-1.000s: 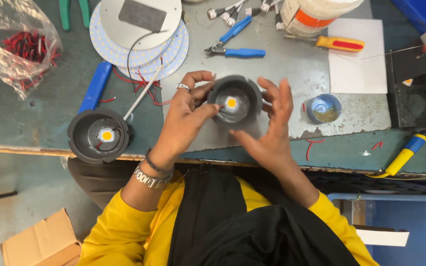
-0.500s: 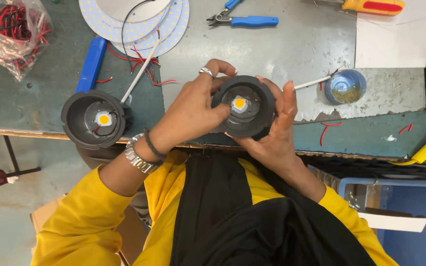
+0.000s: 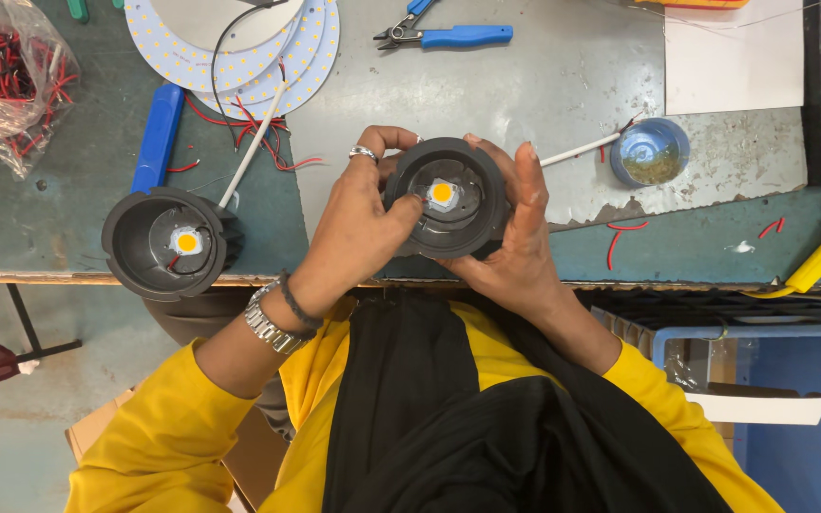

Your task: The person assembles LED light fixtures at a workbench. They place LED modules into round black housings, solder the wires to the LED contacts using a soldering iron, press components into place by hand, and set finished housings aside on the bench.

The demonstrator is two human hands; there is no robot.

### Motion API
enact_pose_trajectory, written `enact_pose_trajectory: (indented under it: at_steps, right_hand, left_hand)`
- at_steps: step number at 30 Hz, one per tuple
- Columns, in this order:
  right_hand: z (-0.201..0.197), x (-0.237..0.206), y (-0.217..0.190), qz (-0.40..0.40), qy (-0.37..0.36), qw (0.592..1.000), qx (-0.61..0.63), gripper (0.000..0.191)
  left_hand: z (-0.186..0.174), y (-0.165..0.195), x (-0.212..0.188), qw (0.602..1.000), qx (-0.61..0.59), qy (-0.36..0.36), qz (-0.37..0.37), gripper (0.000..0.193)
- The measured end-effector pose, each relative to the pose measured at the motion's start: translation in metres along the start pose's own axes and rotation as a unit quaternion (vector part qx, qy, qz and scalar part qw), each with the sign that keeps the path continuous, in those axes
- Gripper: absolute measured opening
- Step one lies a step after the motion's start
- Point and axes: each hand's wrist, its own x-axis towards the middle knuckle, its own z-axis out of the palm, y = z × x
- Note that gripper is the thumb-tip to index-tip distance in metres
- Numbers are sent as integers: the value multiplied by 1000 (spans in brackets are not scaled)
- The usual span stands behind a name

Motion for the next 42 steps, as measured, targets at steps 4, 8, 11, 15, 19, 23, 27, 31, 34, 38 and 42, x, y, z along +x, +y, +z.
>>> enact_pose_trajectory:
  at_steps: [4, 8, 11, 15, 19, 23, 27, 31, 34, 38, 42]
  right_hand:
    - [1, 0, -2, -5, 2, 1000, -14, 132]
    - [2, -1, -3, 0, 4, 1000, -3, 130]
    - [2, -1, -3, -8, 4, 1000, -13, 130]
    - [2, -2, -3, -17, 7, 1000, -22, 129]
    - [1, -1, -2, -20, 6, 999, -36, 129]
    - [2, -1, -3, -27, 10, 998, -50, 130]
    - [3, -1, -3, -14, 11, 999, -40, 128]
    - [3, 0, -4, -23, 12, 998, -58, 129]
    - [2, 0, -4, -21, 13, 999, -49, 128]
    - [2, 0, -4, -15, 7, 999, -44, 128]
    - [3, 1, -3, -17, 11, 999, -44, 129]
  left_hand:
    - [1, 1, -1, 999, -26, 1, -28, 47]
    - [1, 1, -1, 999, -35, -2, -42, 46]
    - [2, 2, -2, 998, -41, -5, -51, 46]
    - [3, 4, -3, 999, -49, -7, -7, 46]
    - [3, 6, -5, 1000, -4, 3, -21, 47]
    - [3, 10, -6, 999, 48, 11, -21, 48]
    - [4, 13, -6, 998, 67, 10, 0, 47]
    - [3, 14, -6, 997, 72, 3, 35, 48]
    - [2, 14, -5, 997, 71, -4, 27, 49]
    - [0, 15, -3, 997, 70, -11, 22, 51]
    - [-2, 17, -2, 998, 56, -13, 34, 50]
